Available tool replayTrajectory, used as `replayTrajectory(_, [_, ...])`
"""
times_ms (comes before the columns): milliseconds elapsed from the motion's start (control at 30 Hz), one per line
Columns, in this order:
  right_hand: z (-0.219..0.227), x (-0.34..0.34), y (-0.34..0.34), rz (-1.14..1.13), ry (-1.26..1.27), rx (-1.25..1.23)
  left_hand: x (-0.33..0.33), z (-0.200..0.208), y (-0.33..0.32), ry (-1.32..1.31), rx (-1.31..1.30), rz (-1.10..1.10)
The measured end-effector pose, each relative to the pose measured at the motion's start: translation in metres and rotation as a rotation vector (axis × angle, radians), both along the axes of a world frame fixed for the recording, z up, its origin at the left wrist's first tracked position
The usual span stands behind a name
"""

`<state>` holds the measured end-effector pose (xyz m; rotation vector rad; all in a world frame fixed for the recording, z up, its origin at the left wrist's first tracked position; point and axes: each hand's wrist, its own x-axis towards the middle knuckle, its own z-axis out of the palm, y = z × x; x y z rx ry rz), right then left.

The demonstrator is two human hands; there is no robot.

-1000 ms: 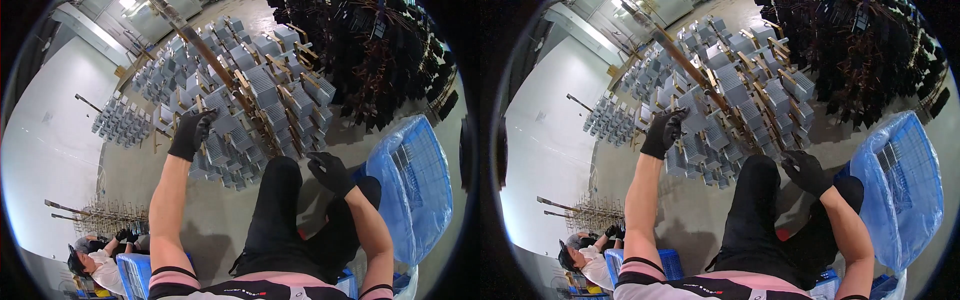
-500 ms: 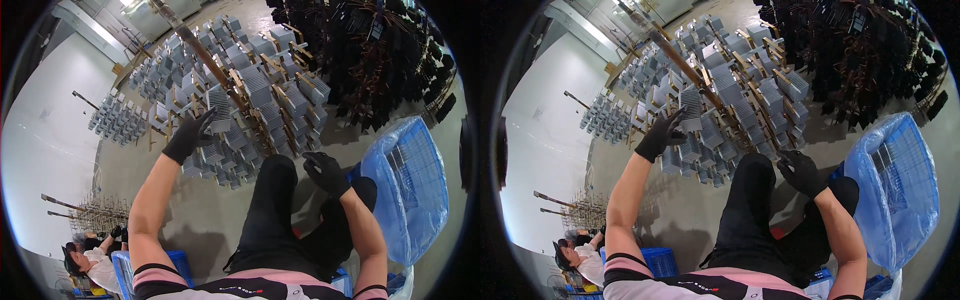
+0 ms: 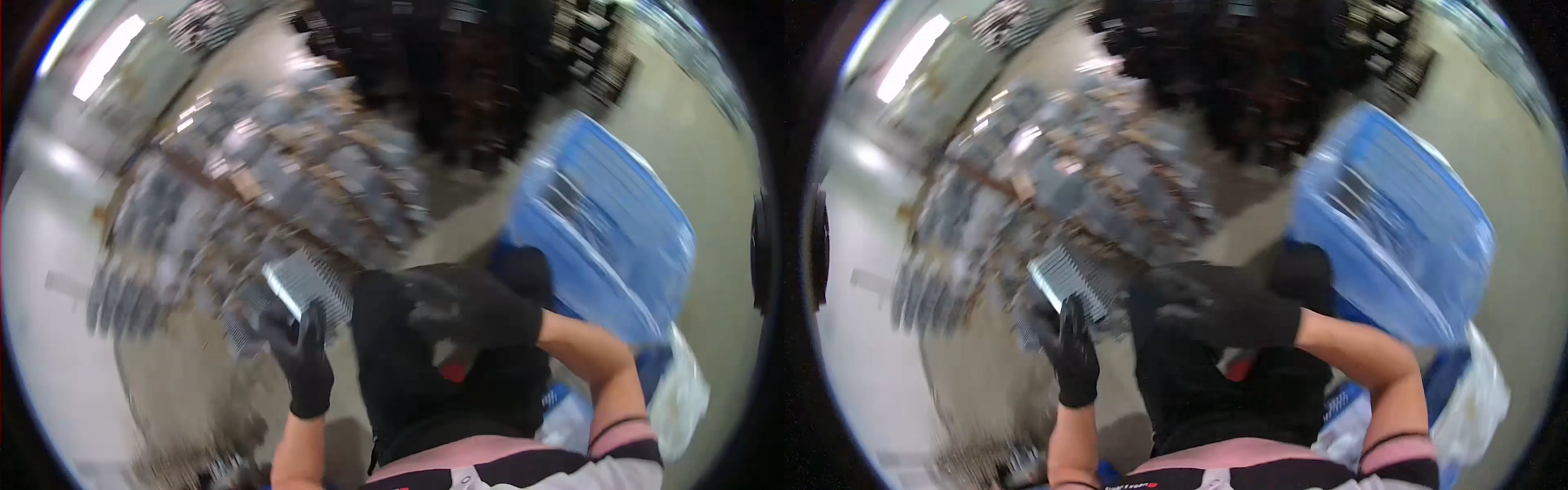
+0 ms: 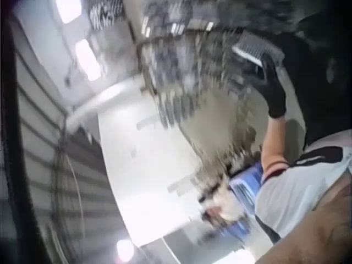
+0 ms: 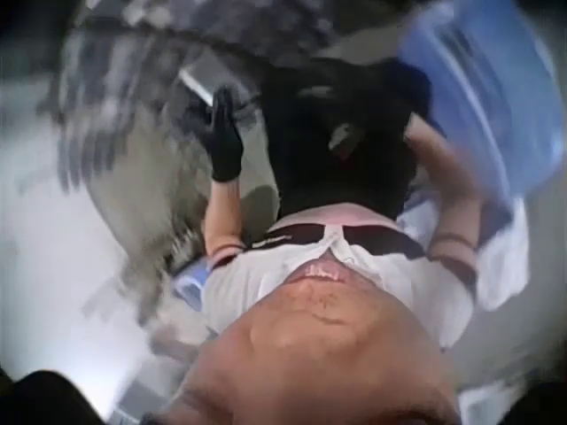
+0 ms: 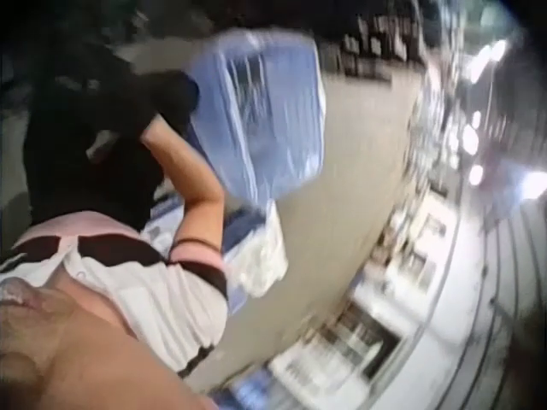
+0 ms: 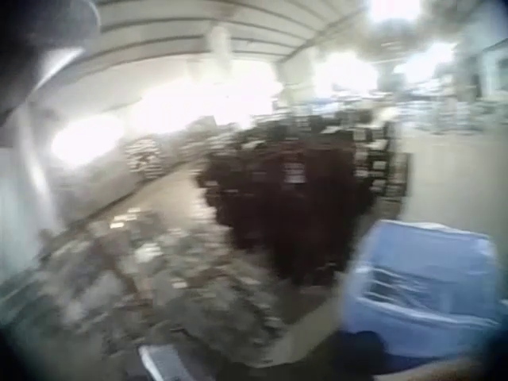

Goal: Sorting and placing metal heat sink components into plastic bins.

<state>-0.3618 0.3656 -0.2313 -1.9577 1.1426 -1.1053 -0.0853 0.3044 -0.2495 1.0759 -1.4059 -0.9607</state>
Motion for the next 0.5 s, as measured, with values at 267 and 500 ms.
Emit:
replayTrajectory(267, [0.029, -0.029, 0.032, -0.409, -0.055, -0.015, -0.128, 0.006, 0.02, -0.535, -0.439, -0.274])
replayTrajectory(500, [0.029, -0.181, 0.034, -0.667, 0.282, -0.217, -0.195, 0.02, 0.016, -0.548, -0.602, -0.429])
